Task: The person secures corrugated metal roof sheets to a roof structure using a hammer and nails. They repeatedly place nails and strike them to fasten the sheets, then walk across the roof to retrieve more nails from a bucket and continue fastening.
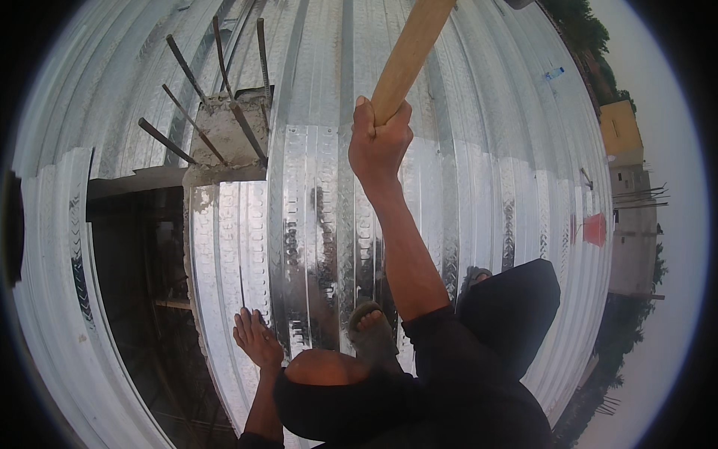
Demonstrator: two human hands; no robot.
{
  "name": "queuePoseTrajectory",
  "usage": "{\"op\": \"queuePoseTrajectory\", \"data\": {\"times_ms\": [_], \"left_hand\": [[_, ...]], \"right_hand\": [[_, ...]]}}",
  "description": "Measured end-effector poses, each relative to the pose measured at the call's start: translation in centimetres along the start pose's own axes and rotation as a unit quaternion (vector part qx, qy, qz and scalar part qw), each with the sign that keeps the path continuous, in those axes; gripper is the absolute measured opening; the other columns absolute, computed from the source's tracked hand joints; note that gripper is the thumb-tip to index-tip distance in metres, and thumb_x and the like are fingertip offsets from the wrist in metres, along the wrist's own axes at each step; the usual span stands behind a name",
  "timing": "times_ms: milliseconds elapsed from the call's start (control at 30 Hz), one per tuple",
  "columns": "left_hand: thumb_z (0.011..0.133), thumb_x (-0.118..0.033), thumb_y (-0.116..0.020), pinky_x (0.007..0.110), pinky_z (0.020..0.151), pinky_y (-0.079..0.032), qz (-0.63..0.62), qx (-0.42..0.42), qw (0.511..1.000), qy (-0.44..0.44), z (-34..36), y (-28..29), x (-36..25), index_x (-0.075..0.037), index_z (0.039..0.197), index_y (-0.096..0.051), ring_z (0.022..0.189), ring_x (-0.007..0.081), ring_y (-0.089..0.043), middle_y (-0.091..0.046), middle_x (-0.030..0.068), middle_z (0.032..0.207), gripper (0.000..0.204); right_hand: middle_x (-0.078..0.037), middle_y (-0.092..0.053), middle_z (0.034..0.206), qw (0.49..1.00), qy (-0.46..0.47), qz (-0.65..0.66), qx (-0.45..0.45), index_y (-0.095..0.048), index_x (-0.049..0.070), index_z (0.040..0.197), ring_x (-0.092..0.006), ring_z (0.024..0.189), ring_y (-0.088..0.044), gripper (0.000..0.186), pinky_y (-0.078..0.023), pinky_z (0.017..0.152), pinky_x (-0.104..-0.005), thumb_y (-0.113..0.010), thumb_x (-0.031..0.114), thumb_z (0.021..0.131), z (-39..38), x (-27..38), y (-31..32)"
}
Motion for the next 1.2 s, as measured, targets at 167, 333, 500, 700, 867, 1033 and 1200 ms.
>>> {"op": "queuePoseTrajectory", "data": {"times_ms": [167,333,500,700,867,1033,1200], "left_hand": [[0.105,-0.017,-0.042,0.055,0.122,-0.021,-0.003,0.026,1.000,0.000,0.3,-0.3,-1.9,-0.004,0.137,-0.061,0.149,0.0394,-0.036,-0.047,0.0202,0.156,0.039],[0.105,-0.017,-0.042,0.056,0.121,-0.021,-0.009,0.021,1.000,-0.012,-0.7,0.2,-1.1,-0.004,0.139,-0.059,0.149,0.0403,-0.036,-0.046,0.0219,0.156,0.040],[0.105,-0.018,-0.041,0.057,0.121,-0.021,-0.006,0.011,1.000,-0.007,0.3,-0.7,-0.8,-0.004,0.139,-0.059,0.148,0.0398,-0.037,-0.048,0.0213,0.156,0.041],[0.106,-0.021,-0.039,0.056,0.121,-0.021,0.005,0.018,1.000,0.001,0.1,-0.1,-0.6,-0.004,0.138,-0.059,0.149,0.0397,-0.037,-0.048,0.0209,0.155,0.041],[0.106,-0.020,-0.039,0.055,0.122,-0.021,-0.018,0.032,0.999,-0.003,-0.3,-0.7,-2.7,-0.004,0.138,-0.059,0.149,0.0394,-0.036,-0.048,0.0202,0.156,0.041],[0.105,-0.019,-0.040,0.056,0.121,-0.020,-0.006,0.017,1.000,-0.003,0.2,-0.4,-0.9,-0.005,0.140,-0.058,0.149,0.0403,-0.036,-0.048,0.0205,0.156,0.042],[0.104,-0.017,-0.041,0.056,0.122,-0.020,0.003,0.029,1.000,0.001,0.4,0.2,-0.5,-0.004,0.140,-0.058,0.149,0.0405,-0.035,-0.047,0.0221,0.156,0.042]], "right_hand": [[-0.013,-0.064,0.067,0.994,0.029,-0.077,-0.079,-0.046,-0.004,0.106,-0.0227,0.059,-0.067,0.026,-0.053,0.054,-0.0325,-0.064,0.013,0.099,-6.3,-5.8,0.7],[-0.039,-0.067,0.096,0.876,-0.332,-0.269,0.223,-0.054,-0.016,0.107,-0.0522,0.093,-0.069,0.044,-0.057,0.085,-0.0547,-0.066,0.022,0.089,-14.2,-15.0,-0.9],[-0.016,-0.066,0.076,0.963,-0.190,-0.163,0.101,-0.057,-0.009,0.102,-0.0213,0.057,-0.066,0.031,-0.052,0.051,-0.0374,-0.066,0.018,0.093,-7.2,-10.6,0.3],[-0.008,-0.061,0.064,0.994,0.010,0.065,-0.082,-0.046,-0.002,0.101,-0.0123,0.051,-0.059,0.021,-0.047,0.048,-0.0270,-0.065,0.008,0.098,-0.2,-1.0,0.0],[-0.024,-0.066,0.078,0.863,-0.240,-0.384,0.225,-0.055,-0.013,0.104,-0.0367,0.072,-0.072,0.034,-0.058,0.064,-0.0494,-0.066,0.017,0.092,-15.2,-18.8,1.6],[-0.014,-0.064,0.072,0.935,-0.274,-0.176,0.141,-0.055,-0.009,0.100,-0.0201,0.052,-0.064,0.026,-0.053,0.047,-0.0360,-0.065,0.014,0.093,-10.1,-14.1,-1.3],[-0.010,-0.061,0.066,0.996,-0.051,-0.063,-0.027,-0.049,-0.005,0.100,-0.0163,0.049,-0.059,0.030,-0.046,0.045,-0.0320,-0.070,0.015,0.094,-2.9,-4.1,0.0]]}}
Point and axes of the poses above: each hand's wrist, its own z-axis towards the middle knuckle, its own y-axis out of the back of the hand, x = y × z, the point moved 1 cm from there along z, towards the middle knuckle
